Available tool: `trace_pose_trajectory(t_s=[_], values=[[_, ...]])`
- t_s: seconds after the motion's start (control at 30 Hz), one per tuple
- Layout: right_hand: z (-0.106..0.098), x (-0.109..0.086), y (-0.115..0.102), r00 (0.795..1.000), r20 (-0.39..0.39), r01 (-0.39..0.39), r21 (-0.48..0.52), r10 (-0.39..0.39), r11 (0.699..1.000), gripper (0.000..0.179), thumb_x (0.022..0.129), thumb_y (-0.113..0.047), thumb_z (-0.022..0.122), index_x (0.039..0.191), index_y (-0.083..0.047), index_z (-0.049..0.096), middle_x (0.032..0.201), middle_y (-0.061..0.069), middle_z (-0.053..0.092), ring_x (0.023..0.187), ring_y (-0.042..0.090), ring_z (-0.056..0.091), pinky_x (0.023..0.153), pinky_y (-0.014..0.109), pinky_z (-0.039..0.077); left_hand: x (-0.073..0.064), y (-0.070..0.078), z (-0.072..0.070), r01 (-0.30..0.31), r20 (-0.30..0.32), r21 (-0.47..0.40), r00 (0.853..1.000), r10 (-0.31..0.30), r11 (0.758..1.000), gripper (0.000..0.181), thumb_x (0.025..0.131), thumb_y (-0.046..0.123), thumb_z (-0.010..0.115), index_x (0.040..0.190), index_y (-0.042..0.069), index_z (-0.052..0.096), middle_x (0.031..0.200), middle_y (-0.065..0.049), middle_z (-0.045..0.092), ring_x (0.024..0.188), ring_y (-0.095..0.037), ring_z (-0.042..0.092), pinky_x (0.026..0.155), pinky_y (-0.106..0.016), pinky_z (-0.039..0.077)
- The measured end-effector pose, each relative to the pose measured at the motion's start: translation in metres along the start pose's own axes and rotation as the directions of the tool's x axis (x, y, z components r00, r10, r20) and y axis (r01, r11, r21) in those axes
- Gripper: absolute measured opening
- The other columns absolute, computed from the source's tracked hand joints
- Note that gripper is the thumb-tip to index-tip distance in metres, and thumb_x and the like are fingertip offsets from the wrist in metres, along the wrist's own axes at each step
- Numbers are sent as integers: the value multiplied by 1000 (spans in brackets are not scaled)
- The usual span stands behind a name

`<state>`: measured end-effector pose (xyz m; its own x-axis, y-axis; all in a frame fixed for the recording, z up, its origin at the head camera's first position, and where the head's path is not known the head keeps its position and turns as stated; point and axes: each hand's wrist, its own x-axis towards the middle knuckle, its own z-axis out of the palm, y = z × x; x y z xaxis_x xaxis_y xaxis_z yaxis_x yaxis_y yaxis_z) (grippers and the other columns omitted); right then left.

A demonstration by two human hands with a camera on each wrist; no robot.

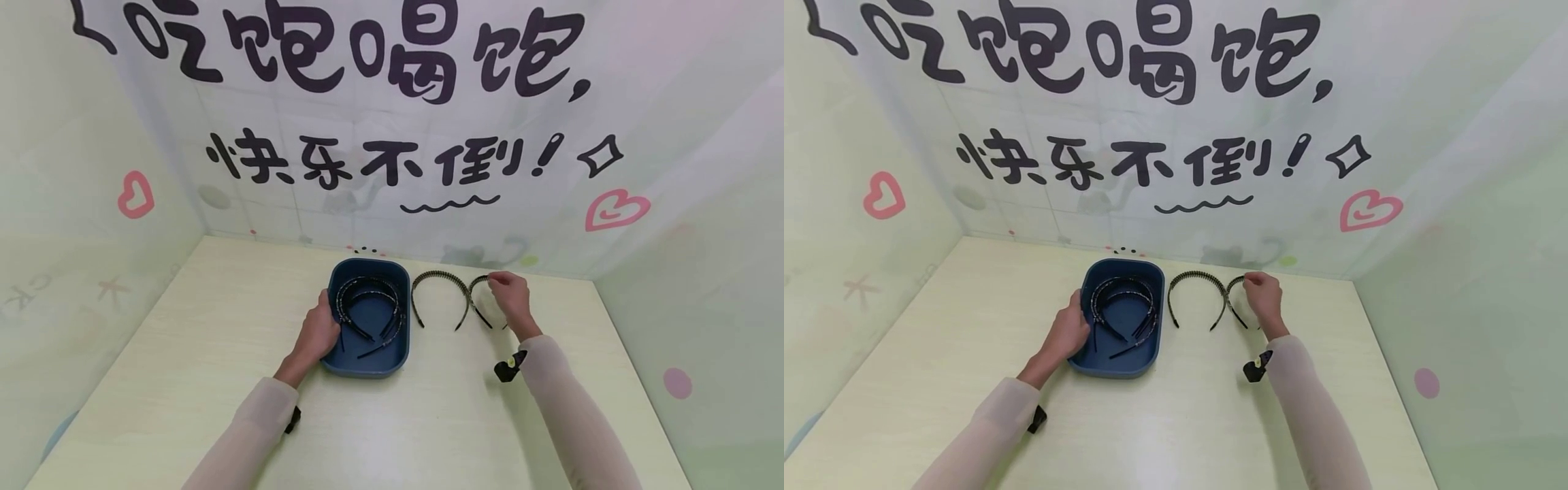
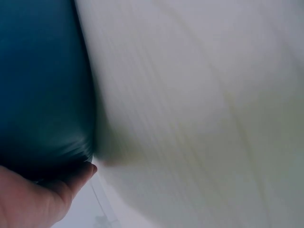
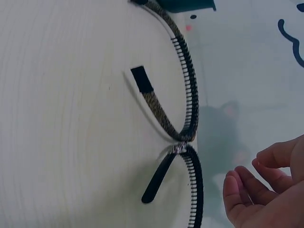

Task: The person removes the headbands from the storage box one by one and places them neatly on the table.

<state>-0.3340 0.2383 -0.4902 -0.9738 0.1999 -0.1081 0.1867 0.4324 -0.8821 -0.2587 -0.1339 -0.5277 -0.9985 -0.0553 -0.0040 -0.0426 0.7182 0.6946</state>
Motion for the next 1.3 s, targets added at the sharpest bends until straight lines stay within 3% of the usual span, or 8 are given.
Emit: trace_pose_trajectory(t_s=[0.17,0.4,0.67,1.03,1.3], values=[[19,-8,-13,992,118,29,85,-39,996,37,100,-13,53,132,7,57,134,26,57,120,42,57,102,48,45,0,-1,1,0,-6,0,1000,0,1000,56,92,-3,47,145,-4,30,110,-32,66,82,-35,69,64,-41,51],[41,-23,-35,960,267,38,163,-81,986,38,100,-10,54,135,8,54,137,29,52,124,39,55,103,44,46,1,-1,0,4,1,9,1000,-4,1000,58,92,-3,46,146,-5,28,107,-31,67,77,-32,68,62,-39,49],[66,-37,-58,921,376,30,193,-103,981,37,100,-6,53,135,7,54,136,28,55,123,39,57,102,43,47,1,0,-1,13,16,4,1000,-13,1000,59,91,-3,46,147,-5,26,105,-30,67,73,-28,66,59,-37,48],[98,-48,-73,858,489,16,280,-157,960,41,100,-3,51,140,9,47,139,29,52,125,36,56,103,38,46,1,-1,0,7,6,-4,1000,-7,1000,58,92,-3,46,146,-5,28,112,-32,65,83,-33,68,65,-41,51],[111,-58,-80,820,550,92,148,-159,985,50,101,-13,55,146,2,43,150,21,44,137,33,46,110,46,38,0,-2,1,0,-4,-3,1000,0,1000,58,91,-4,47,146,-5,29,110,-31,66,83,-35,68,65,-42,50]])
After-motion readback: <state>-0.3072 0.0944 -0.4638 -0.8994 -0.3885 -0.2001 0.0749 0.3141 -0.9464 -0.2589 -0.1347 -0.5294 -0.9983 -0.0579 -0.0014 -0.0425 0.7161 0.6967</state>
